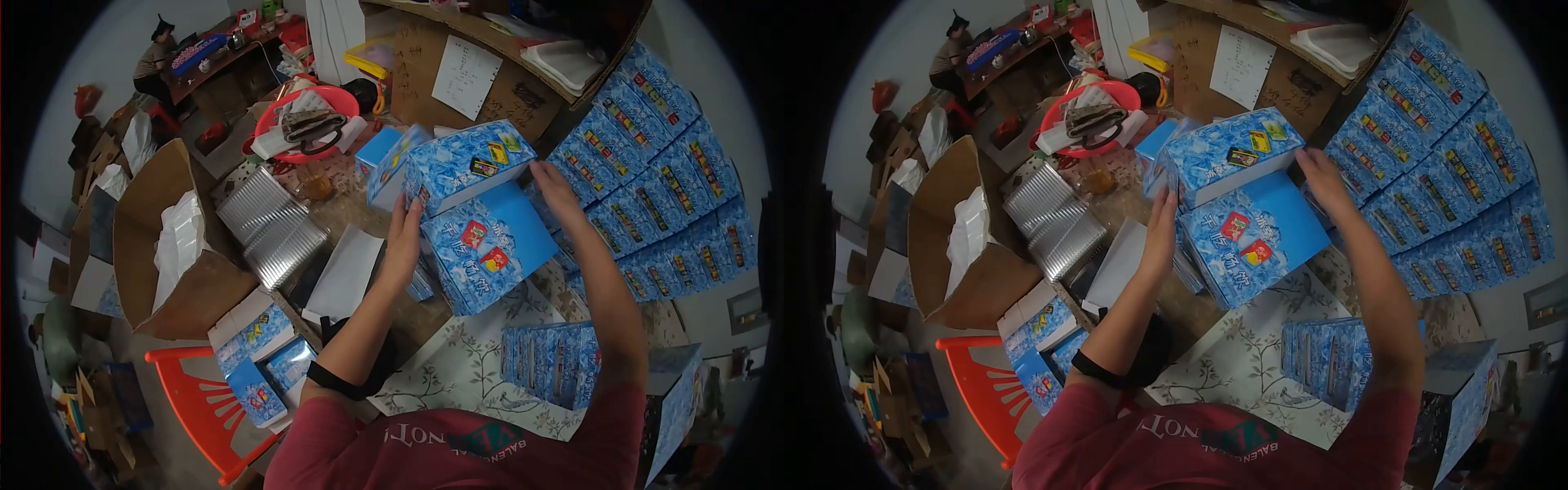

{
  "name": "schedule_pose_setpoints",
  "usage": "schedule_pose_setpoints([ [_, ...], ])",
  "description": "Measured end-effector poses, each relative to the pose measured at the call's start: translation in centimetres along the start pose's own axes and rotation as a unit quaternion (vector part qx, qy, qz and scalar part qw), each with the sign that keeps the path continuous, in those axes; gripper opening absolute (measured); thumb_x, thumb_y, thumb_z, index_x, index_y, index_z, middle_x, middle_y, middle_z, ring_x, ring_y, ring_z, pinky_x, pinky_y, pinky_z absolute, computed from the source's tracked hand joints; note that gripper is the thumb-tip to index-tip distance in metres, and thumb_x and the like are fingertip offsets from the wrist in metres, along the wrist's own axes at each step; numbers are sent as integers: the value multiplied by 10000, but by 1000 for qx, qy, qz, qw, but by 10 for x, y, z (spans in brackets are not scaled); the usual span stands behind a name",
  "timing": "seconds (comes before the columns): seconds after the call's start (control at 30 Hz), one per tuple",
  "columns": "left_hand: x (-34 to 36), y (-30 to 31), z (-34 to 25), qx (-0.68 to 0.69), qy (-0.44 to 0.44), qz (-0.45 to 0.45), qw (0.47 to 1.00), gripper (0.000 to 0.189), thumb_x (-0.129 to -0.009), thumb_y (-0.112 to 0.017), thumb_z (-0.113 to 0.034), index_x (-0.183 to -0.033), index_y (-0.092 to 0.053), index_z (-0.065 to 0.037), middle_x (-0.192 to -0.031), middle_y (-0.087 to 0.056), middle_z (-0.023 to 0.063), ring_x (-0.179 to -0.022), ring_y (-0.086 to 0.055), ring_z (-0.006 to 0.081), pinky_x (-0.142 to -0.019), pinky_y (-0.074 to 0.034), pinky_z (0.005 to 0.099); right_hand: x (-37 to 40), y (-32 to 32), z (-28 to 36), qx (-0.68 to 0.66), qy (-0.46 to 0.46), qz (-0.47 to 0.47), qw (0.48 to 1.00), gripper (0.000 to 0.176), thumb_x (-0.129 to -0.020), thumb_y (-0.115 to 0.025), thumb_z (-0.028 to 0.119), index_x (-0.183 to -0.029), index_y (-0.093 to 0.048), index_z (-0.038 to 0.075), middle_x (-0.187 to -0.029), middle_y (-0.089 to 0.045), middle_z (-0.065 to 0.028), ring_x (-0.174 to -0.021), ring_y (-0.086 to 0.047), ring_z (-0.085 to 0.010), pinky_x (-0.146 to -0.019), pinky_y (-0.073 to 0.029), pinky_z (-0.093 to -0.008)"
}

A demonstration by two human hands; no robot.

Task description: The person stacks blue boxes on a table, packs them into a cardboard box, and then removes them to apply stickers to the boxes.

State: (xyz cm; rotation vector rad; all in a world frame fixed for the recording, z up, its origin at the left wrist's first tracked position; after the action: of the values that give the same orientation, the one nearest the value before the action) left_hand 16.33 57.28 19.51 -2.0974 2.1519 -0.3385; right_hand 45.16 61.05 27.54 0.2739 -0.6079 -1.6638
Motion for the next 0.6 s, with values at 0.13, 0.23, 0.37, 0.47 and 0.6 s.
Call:
schedule_pose_setpoints([
  [0.13, -3, -22, -4, -8, -2, 13, 1000, 772, -896, -410, -512, -1382, -183, 42, -1424, -243, 189, -1314, -257, 254, -1064, -172, 304, -14, -4, 38, -66, -19, -89, 994, 605, -860, -506, 472, -1268, -457, 28, -1241, -499, -152, -1179, -446, -238, -974, -329, -320],
  [0.23, -14, -22, -16, -17, -14, 16, 1000, 783, -899, -410, -508, -1384, -167, 56, -1433, -227, 198, -1319, -250, 254, -1065, -171, 294, -25, -7, 48, -87, -18, -85, 992, 552, -845, -550, 432, -1210, -496, 22, -1148, -550, -124, -1087, -500, -214, -915, -370, -307],
  [0.37, 7, -36, -73, 7, -94, 71, 993, 744, -915, -401, -467, -1390, -148, 47, -1455, -175, 187, -1349, -169, 257, -1075, -147, 310, -9, 21, 79, -167, 89, -72, 979, 441, -846, -570, 378, -1118, -540, 31, -1014, -582, -73, -945, -537, -175, -819, -403, -282],
  [0.47, 54, -58, -144, -77, -266, 89, 957, 720, -912, -443, -371, -1398, -109, 42, -1465, -112, 211, -1365, -107, 293, -1078, -123, 331, 51, 68, 106, -348, 191, -83, 914, 390, -869, -549, 364, -1118, -528, 64, -979, -587, -41, -878, -546, -145, -783, -413, -268],
  [0.6, 144, -102, -188, -175, -463, 166, 853, 780, -857, -517, -302, -1396, -81, 54, -1457, -24, 269, -1364, -45, 373, -1077, -87, 428, 160, 118, 88, -415, 150, -137, 887, 514, -892, -467, 473, -1173, -487, 45, -1110, -556, -73, -1054, -495, -175, -943, -347, -379],
])
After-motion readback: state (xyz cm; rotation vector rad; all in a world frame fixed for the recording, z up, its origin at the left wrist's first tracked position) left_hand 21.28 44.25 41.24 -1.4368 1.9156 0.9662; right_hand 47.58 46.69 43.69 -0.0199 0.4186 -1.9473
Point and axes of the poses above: each hand's wrist, its own x-axis away from the middle knuckle, its own y-axis out of the back of the hand, z = x × y, the point moved 9 cm from there along -x, towards the middle knuckle
